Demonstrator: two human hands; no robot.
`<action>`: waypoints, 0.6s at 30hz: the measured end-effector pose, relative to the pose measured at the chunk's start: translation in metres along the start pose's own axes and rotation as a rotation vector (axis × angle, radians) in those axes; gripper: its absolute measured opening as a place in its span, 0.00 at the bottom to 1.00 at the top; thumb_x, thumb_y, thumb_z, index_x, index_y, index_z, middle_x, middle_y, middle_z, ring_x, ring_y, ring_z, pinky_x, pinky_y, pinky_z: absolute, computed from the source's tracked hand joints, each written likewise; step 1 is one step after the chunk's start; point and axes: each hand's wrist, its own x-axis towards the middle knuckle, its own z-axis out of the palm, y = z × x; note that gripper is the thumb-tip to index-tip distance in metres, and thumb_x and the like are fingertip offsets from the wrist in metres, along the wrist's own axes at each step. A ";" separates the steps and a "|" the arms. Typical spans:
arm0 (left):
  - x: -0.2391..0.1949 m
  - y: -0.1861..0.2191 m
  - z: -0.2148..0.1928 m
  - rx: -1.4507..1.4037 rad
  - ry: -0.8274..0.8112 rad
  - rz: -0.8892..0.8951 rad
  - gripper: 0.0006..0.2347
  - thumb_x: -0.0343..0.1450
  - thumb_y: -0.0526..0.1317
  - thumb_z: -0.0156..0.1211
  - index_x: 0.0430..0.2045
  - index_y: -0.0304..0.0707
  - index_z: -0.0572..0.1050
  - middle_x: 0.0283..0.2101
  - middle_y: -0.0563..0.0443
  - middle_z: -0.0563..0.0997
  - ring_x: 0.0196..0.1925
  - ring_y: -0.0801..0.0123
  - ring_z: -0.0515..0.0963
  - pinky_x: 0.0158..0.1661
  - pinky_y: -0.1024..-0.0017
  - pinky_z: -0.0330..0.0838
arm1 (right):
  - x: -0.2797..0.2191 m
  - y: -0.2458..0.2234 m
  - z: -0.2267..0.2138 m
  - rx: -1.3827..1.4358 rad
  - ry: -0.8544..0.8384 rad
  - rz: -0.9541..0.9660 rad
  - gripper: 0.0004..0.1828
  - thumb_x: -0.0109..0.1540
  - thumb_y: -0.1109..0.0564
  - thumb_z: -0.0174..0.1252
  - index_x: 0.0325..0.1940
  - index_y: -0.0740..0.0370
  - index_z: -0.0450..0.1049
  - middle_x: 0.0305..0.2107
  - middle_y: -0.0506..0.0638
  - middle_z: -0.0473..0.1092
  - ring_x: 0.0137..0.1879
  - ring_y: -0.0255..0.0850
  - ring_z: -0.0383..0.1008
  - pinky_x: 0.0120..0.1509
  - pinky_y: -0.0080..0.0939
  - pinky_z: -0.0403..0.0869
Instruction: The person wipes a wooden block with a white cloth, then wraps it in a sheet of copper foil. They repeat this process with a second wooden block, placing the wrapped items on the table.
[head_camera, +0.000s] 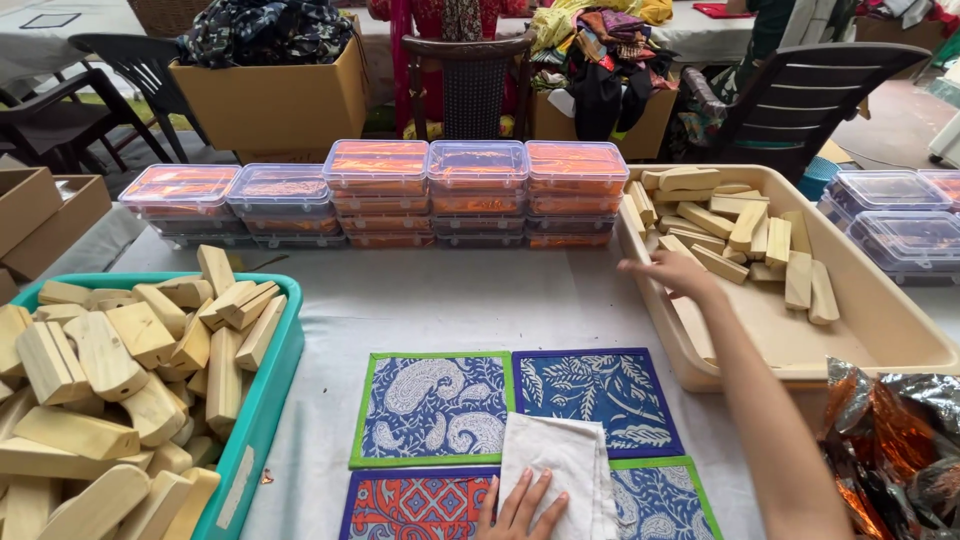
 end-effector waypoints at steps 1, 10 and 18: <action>0.002 0.001 -0.003 0.002 0.000 -0.004 0.19 0.79 0.53 0.39 0.64 0.65 0.71 0.71 0.51 0.68 0.72 0.62 0.65 0.65 0.40 0.54 | 0.006 -0.001 0.011 -0.001 -0.003 -0.003 0.48 0.51 0.18 0.54 0.62 0.51 0.76 0.50 0.55 0.77 0.53 0.50 0.80 0.55 0.53 0.82; 0.004 0.000 -0.008 -0.051 0.015 0.011 0.25 0.73 0.65 0.51 0.63 0.63 0.72 0.71 0.49 0.67 0.74 0.60 0.64 0.66 0.40 0.50 | 0.020 0.008 0.051 -0.395 0.452 0.010 0.18 0.58 0.53 0.58 0.45 0.67 0.82 0.43 0.64 0.79 0.51 0.59 0.80 0.58 0.56 0.77; 0.004 -0.002 -0.011 -0.074 -0.003 0.029 0.26 0.73 0.65 0.51 0.64 0.62 0.72 0.72 0.48 0.67 0.74 0.58 0.63 0.66 0.39 0.50 | 0.008 0.000 0.049 -0.430 0.554 0.008 0.16 0.56 0.52 0.62 0.44 0.62 0.83 0.40 0.61 0.79 0.48 0.57 0.81 0.53 0.56 0.79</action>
